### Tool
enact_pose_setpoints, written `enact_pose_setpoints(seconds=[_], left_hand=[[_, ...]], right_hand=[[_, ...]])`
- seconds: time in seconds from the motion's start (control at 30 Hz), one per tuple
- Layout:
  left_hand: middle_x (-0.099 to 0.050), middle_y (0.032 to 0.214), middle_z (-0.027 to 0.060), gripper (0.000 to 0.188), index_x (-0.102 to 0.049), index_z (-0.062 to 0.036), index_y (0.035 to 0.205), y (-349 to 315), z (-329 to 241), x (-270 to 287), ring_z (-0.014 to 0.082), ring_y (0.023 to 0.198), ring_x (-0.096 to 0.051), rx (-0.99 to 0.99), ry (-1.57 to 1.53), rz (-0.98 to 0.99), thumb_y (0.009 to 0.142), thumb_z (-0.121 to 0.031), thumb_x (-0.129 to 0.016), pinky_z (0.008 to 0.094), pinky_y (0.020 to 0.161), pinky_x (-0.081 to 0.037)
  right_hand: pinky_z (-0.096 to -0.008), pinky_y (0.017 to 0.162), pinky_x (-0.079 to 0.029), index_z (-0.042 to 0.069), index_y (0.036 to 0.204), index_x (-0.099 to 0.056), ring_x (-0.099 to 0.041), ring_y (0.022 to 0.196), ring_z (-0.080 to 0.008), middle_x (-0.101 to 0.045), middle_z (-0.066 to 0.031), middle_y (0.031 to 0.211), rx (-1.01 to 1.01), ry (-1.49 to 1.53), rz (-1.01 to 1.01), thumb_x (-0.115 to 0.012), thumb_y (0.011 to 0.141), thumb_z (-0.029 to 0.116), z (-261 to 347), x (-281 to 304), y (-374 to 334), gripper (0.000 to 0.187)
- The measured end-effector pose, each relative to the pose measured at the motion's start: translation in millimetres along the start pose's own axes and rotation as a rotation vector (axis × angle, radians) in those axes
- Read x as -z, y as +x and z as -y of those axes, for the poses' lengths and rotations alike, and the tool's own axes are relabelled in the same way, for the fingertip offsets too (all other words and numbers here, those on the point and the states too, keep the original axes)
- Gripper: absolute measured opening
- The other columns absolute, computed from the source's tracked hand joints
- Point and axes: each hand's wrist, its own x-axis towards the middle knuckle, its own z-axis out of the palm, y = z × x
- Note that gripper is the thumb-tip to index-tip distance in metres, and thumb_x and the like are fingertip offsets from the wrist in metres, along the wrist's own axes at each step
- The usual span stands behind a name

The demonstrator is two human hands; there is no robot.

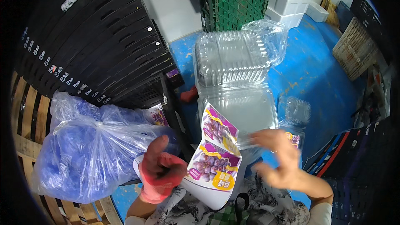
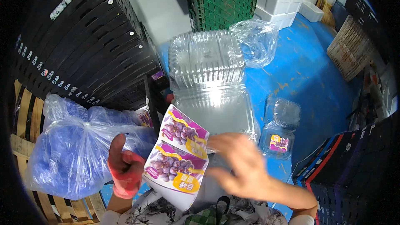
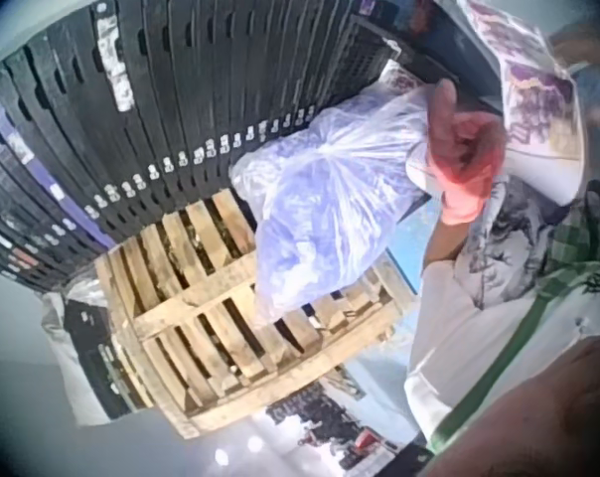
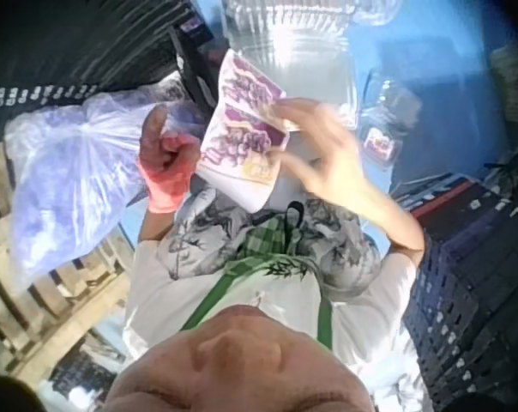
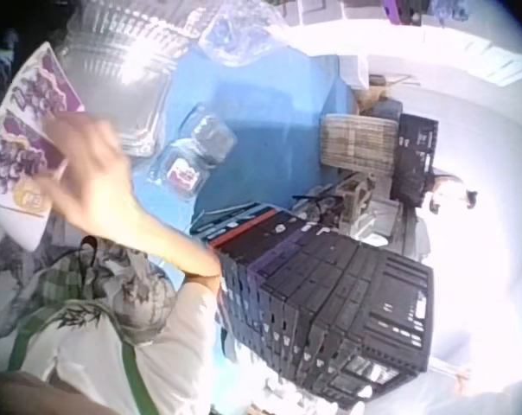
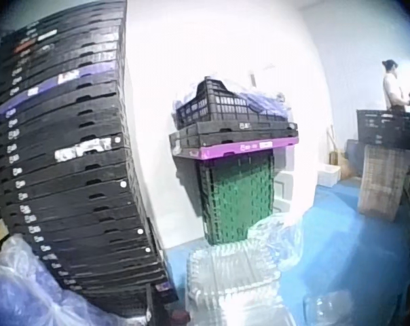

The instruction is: The person sits on the floor and repeatedly applies small printed labels to clear plastic food containers. They peel each label from a sheet, place it on a container, smooth it down, and set the labeled container aside. The process is repeated for multiple containers.

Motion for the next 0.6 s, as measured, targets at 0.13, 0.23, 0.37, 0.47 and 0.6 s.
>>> enact_pose_setpoints(seconds=[0.13,0.23,0.37,0.47,0.6], left_hand=[[-0.059,0.067,0.0088,0.082,-0.018,-0.012,0.143,-6,6,9,0.017,0.065,-0.059,-0.229,-0.023,0.214,0.073,0.019,-0.045,0.0359,0.076,-0.049],[-0.057,0.066,0.0086,0.084,-0.014,-0.0114,0.144,-13,14,13,0.0263,0.076,-0.062,-0.212,-0.219,0.227,0.071,0.022,-0.04,0.0427,0.086,-0.046],[-0.058,0.07,0.0079,0.069,-0.032,-0.0023,0.133,-25,16,23,0.0204,0.078,-0.061,-0.104,-0.083,0.066,0.07,0.022,-0.044,0.0333,0.084,-0.045],[-0.06,0.089,0.0108,0.043,-0.045,0.0021,0.119,-22,11,33,0.014,0.086,-0.058,0.114,-0.266,0.113,0.078,0.01,-0.051,0.0251,0.079,-0.044],[-0.053,0.112,0.0086,0.033,-0.045,0.0015,0.121,-9,-2,24,0.0096,0.091,-0.053,0.274,-0.087,0.142,0.088,0.005,-0.045,0.0225,0.08,-0.04]], right_hand=[[-0.0351,0.07,-0.05,-0.005,0.104,-0.057,-0.061,0.079,-0.0307,-0.061,-0.0173,0.097,-0.317,0.329,0.191,-0.068,0.08,0.021,29,-41,21,0.037],[-0.0341,0.066,-0.05,-0.004,0.104,-0.058,-0.062,0.076,-0.0282,-0.061,-0.017,0.093,-0.413,0.497,0.354,-0.065,0.082,0.018,33,-56,29,0.031],[-0.0351,0.063,-0.049,-0.001,0.099,-0.059,-0.061,0.074,-0.0295,-0.06,-0.0138,0.086,-0.384,0.448,0.298,-0.066,0.081,0.013,39,-69,29,0.024],[-0.0359,0.058,-0.046,0.001,0.097,-0.061,-0.057,0.067,-0.0291,-0.056,-0.0108,0.077,-0.181,0.262,0.195,-0.066,0.078,0.008,33,-77,36,0.022],[-0.0355,0.056,-0.041,0.003,0.098,-0.062,-0.054,0.064,-0.0255,-0.052,-0.007,0.072,0.011,0.08,0.266,-0.064,0.078,0.011,28,-83,46,0.022]])
